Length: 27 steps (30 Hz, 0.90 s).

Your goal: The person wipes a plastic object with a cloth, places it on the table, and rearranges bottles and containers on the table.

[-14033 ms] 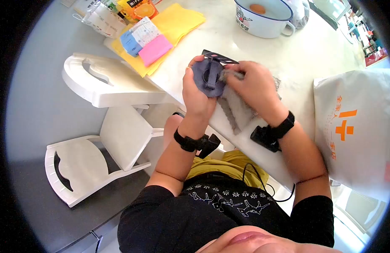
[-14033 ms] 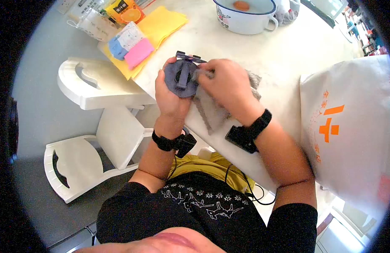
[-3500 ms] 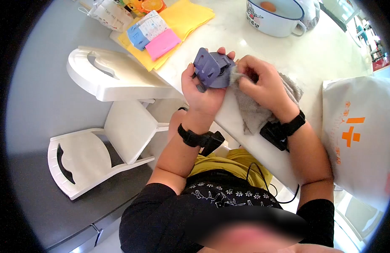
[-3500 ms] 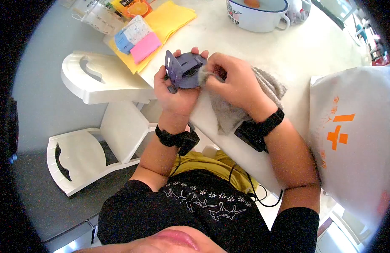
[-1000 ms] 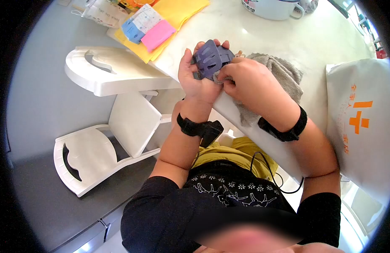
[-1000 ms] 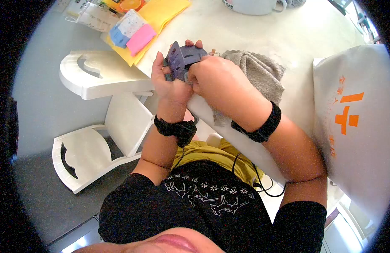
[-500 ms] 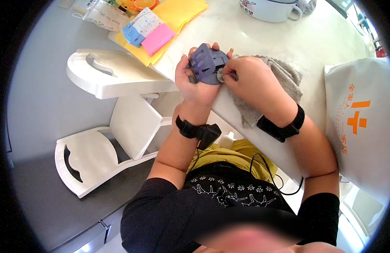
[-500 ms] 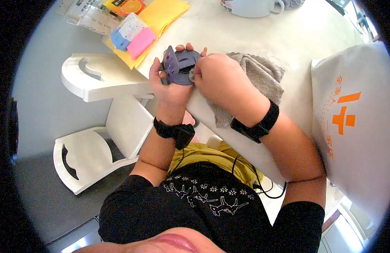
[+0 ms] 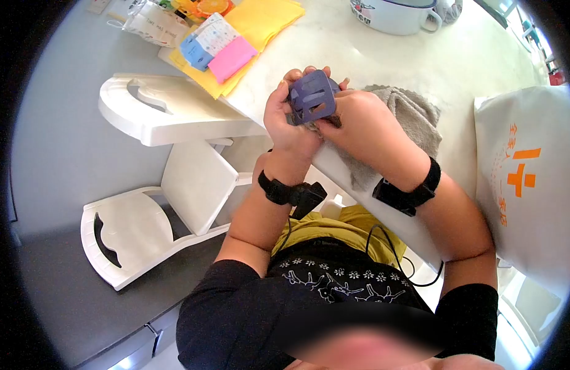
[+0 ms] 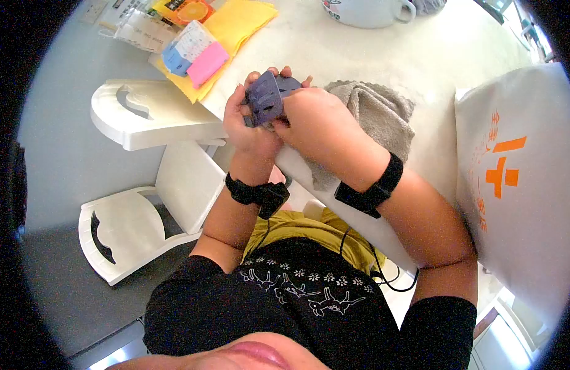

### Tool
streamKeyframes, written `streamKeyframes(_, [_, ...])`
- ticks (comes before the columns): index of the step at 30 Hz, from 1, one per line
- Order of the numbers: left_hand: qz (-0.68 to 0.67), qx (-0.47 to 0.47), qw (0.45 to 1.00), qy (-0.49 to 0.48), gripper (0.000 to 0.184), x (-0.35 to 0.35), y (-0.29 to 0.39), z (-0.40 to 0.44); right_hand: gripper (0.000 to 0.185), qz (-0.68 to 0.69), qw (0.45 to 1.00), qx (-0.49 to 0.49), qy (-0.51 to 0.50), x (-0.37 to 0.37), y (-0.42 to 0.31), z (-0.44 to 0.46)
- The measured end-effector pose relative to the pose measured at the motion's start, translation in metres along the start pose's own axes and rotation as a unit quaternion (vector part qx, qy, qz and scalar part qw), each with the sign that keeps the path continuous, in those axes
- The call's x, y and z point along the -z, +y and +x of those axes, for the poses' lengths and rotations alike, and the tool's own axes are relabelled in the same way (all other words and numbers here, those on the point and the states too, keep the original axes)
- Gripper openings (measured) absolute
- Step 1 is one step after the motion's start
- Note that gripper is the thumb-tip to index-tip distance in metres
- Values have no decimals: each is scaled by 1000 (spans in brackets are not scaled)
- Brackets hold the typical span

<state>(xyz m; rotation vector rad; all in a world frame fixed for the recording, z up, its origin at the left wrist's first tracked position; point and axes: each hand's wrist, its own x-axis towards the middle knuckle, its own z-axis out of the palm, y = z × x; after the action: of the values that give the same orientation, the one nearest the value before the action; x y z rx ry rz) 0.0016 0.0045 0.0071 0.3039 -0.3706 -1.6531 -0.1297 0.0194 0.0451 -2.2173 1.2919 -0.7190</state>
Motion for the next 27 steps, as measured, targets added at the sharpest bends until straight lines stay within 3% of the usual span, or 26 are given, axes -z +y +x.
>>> streamKeyframes(7, [-58,12,998,-12,18,4,4,1,19,-42,998,13,33,8,2,-4])
streamKeyframes(9, [-61,10,998,-3,20,3,5,0,19,-50,998,-39,27,9,6,-2])
streamKeyframes(16, [-69,-13,997,-36,32,9,6,-1,22,-90,991,-82,58,16,22,3])
streamKeyframes(19, [-96,4,995,-8,36,4,8,-2,27,-49,992,-80,85,17,24,5])
streamKeyframes(21, [-94,-4,996,-2,37,4,9,-2,30,18,980,-180,82,21,25,12])
streamKeyframes(27, [-88,-28,996,-12,41,5,8,0,28,82,984,-106,121,19,33,12])
